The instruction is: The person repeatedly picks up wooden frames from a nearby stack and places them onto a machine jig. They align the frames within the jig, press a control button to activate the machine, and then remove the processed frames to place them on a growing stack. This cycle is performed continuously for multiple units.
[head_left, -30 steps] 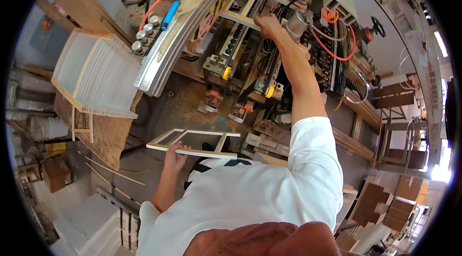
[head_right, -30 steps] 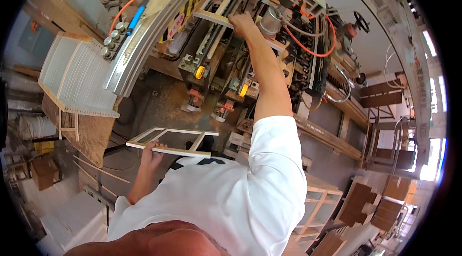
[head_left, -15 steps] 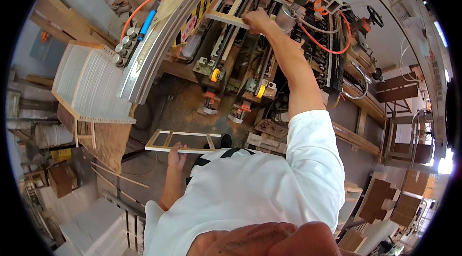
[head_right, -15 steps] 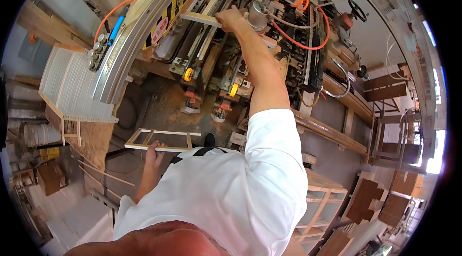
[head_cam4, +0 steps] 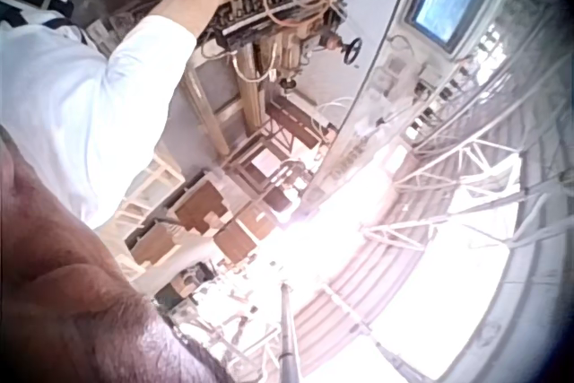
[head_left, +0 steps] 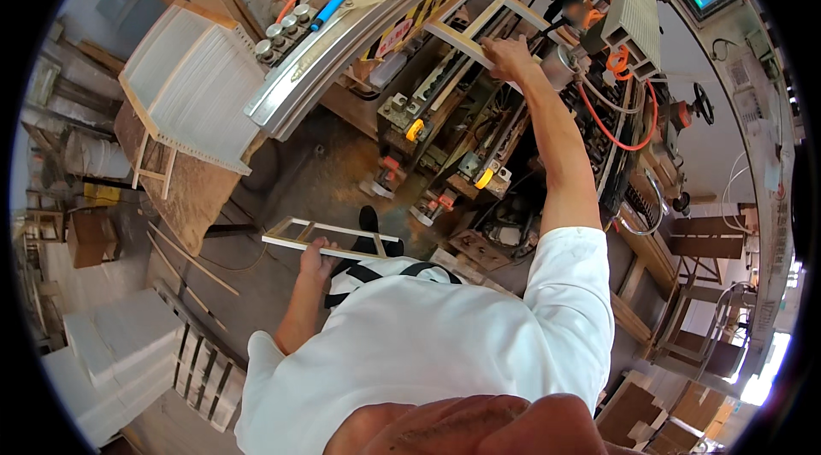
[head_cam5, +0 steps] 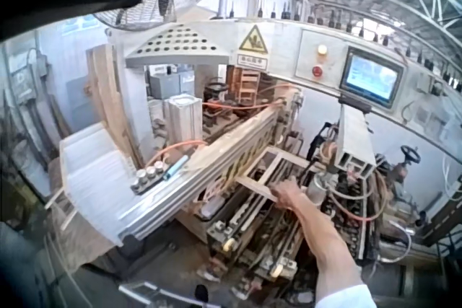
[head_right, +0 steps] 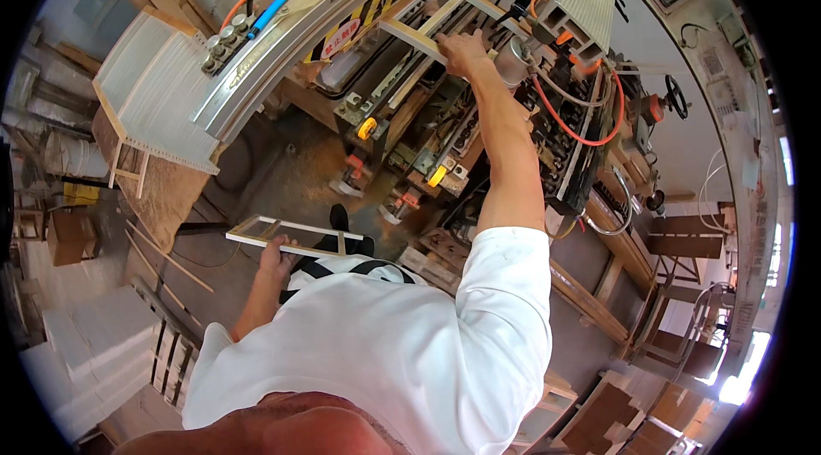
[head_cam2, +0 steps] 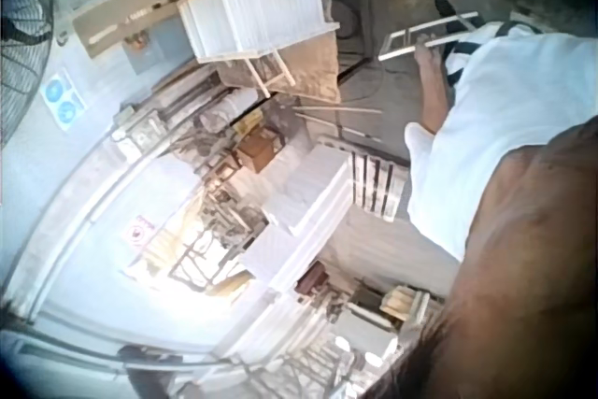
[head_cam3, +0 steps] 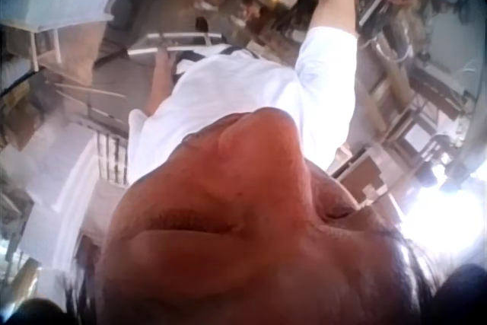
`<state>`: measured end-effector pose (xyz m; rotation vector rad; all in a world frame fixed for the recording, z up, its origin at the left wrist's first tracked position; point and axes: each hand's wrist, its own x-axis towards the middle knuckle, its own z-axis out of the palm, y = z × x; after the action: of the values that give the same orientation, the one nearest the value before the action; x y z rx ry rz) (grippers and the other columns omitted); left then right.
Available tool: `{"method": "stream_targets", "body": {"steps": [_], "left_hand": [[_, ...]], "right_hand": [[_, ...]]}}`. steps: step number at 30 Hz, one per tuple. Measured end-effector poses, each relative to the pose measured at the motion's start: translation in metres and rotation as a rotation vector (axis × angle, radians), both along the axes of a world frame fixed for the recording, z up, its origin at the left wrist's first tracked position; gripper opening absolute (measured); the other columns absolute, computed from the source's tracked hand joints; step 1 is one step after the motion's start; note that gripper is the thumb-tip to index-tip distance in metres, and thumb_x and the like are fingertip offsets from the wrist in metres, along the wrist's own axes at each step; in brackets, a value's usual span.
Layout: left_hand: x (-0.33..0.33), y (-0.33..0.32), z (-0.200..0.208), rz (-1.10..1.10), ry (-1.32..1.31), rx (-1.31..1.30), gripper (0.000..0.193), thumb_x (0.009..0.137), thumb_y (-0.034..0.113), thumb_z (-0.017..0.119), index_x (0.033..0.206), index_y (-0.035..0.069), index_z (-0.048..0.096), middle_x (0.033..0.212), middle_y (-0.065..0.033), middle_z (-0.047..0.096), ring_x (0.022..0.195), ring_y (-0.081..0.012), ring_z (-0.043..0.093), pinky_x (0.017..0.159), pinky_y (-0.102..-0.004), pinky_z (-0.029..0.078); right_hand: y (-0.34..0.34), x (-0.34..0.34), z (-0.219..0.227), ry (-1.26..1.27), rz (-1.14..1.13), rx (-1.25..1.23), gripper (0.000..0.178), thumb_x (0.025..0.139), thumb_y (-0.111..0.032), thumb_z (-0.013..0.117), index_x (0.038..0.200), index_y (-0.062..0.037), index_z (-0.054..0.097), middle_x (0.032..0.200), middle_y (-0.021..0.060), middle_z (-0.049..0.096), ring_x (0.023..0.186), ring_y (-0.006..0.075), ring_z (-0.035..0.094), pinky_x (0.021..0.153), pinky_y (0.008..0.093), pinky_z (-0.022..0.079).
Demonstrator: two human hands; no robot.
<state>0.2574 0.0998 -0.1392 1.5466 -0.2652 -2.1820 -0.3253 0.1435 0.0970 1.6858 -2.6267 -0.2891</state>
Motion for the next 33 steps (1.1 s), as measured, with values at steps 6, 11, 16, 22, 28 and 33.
{"method": "stream_targets", "body": {"steps": [6,11,16,22,28,33], "left_hand": [[-0.001,-0.001,0.000,-0.020,0.087,-0.047,0.008,0.091,0.011,0.054,0.090,0.003,0.054,0.082,-0.0065,0.053,0.084,-0.0256,0.058,0.083,-0.0431,0.050],[0.003,-0.001,0.000,0.026,0.064,-0.055,0.008,0.092,0.012,0.054,0.090,0.004,0.054,0.083,-0.0063,0.053,0.083,-0.0257,0.057,0.082,-0.0424,0.050],[0.023,0.012,0.007,0.071,0.050,-0.072,0.011,0.092,0.013,0.055,0.095,0.003,0.056,0.085,-0.0069,0.053,0.087,-0.0278,0.057,0.087,-0.0453,0.048],[0.064,0.021,-0.007,0.160,0.047,-0.046,0.018,0.089,0.013,0.061,0.102,0.002,0.054,0.093,-0.0086,0.054,0.093,-0.0281,0.057,0.088,-0.0461,0.048],[0.102,0.008,0.004,0.249,0.101,-0.093,0.019,0.089,0.014,0.061,0.104,0.004,0.055,0.096,-0.0064,0.055,0.098,-0.0257,0.056,0.090,-0.0454,0.048],[0.125,-0.015,0.042,0.297,0.287,-0.249,0.033,0.088,0.008,0.063,0.117,0.000,0.049,0.106,-0.0087,0.054,0.110,-0.0264,0.054,0.098,-0.0412,0.046]], "right_hand": [[-0.004,0.001,0.006,0.038,0.001,0.100,0.060,0.073,-0.021,0.074,0.125,-0.0144,0.046,0.107,0.0086,0.065,0.104,0.0314,0.059,0.094,0.0587,0.033],[-0.002,-0.004,0.003,0.067,-0.015,0.126,0.073,0.071,-0.024,0.077,0.134,-0.0160,0.042,0.111,0.0098,0.064,0.109,0.0321,0.057,0.103,0.0626,0.027],[-0.008,0.001,0.006,0.052,-0.008,0.165,0.077,0.068,-0.025,0.079,0.134,-0.0134,0.043,0.113,0.0137,0.064,0.109,0.0340,0.057,0.097,0.0541,0.035],[-0.007,0.001,0.004,0.069,-0.048,0.142,0.075,0.069,-0.026,0.078,0.134,-0.0138,0.043,0.113,0.0154,0.064,0.110,0.0349,0.057,0.104,0.0592,0.030],[-0.011,0.006,0.001,0.139,-0.170,0.166,0.075,0.066,-0.033,0.081,0.130,-0.0113,0.047,0.114,0.0179,0.063,0.108,0.0366,0.058,0.099,0.0539,0.036],[-0.033,0.054,0.020,0.101,-0.064,-0.225,0.060,0.076,-0.036,0.076,0.121,-0.0023,0.055,0.112,0.0206,0.062,0.100,0.0376,0.061,0.082,0.0471,0.049]]}}
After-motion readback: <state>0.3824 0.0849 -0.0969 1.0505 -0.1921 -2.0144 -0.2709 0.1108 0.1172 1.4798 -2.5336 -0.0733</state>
